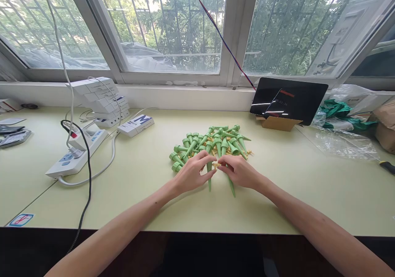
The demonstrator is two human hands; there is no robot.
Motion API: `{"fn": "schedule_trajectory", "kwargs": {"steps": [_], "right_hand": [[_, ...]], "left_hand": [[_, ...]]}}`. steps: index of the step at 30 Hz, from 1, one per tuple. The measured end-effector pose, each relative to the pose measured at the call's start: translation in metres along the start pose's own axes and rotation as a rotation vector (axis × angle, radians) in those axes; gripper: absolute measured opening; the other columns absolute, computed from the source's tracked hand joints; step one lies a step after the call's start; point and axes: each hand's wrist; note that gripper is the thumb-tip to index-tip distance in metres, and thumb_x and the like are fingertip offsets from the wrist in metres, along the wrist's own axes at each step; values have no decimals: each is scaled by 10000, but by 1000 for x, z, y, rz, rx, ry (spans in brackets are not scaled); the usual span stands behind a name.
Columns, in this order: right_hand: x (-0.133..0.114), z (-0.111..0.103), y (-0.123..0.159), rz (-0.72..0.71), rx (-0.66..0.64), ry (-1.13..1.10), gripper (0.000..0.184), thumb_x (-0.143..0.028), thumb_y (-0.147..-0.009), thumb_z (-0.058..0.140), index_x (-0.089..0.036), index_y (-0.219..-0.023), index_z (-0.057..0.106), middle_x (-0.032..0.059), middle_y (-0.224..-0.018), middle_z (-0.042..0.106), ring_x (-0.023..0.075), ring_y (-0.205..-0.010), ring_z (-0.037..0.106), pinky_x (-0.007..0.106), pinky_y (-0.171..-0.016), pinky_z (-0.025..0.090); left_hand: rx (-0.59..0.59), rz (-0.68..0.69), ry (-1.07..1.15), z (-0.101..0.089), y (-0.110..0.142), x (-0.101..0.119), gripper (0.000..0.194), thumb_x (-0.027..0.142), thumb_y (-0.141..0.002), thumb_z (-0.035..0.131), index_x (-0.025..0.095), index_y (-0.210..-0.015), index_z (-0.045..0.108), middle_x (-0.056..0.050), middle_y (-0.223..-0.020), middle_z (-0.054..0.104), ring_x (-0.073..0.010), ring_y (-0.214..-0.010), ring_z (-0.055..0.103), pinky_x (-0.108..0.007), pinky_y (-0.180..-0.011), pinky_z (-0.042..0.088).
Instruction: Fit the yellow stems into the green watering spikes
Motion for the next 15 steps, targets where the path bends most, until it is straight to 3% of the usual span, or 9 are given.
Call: {"fn": "schedule_trajectory", "kwargs": {"steps": [15], "right_hand": [[0,5,0,-18,-24,54,240,-246,-997,377,-187,-811,516,6,-670,540,132,-577,455,248,-572,322]], "left_hand": [[37,20,-3,0,0,3,214,248,-896,568,205,-1104,598,-31,-956,562,-82,-592,435,-233,-583,419]]}}
Point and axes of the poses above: each hand's wrist, its own y-axis away from the middle knuckle, its own z-axis out of the palm, x = y × z
